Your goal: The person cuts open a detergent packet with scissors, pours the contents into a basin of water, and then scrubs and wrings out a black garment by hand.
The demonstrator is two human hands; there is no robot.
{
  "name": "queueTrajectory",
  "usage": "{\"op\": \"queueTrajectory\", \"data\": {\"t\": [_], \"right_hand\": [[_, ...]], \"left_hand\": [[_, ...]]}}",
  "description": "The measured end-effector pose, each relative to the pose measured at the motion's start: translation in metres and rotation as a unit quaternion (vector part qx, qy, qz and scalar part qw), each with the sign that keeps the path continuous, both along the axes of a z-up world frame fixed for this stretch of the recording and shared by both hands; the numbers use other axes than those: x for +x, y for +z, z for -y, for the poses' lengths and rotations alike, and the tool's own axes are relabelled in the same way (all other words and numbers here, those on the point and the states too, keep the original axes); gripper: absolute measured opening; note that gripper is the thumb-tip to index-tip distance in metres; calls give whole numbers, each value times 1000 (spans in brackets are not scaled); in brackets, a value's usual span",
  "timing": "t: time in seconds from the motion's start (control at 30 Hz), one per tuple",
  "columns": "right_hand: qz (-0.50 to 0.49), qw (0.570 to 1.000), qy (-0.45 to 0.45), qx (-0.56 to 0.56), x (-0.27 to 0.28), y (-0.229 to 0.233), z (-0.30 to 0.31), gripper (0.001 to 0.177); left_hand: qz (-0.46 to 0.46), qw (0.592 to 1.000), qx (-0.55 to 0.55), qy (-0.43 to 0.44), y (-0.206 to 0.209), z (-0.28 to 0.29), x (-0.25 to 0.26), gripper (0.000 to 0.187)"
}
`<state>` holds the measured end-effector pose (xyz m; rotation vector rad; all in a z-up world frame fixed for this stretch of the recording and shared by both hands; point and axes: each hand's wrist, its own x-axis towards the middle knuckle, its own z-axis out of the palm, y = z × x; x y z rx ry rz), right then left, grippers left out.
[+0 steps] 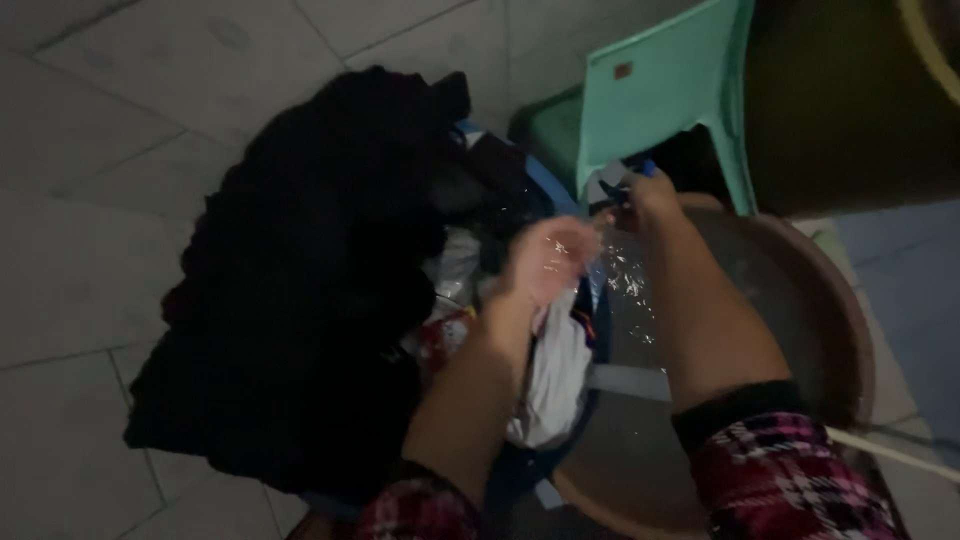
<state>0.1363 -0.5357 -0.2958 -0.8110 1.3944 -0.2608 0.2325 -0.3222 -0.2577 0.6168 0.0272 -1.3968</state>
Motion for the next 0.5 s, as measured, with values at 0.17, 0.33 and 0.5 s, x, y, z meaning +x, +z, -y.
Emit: {"op": "queueTrajectory", "data": {"t": [0.17,0.33,0.5], "right_hand": [[66,991,47,-110,10,-33,19,21],[86,993,-9,-75,17,5,-8,22],[-51,998,9,-23,27,41,-19,26]], "left_hand": [[-1,967,-68,-246,117,25,2,33],[366,920,138,-38,63,46,7,33],[272,880,376,98,-40,5,23,38]]}}
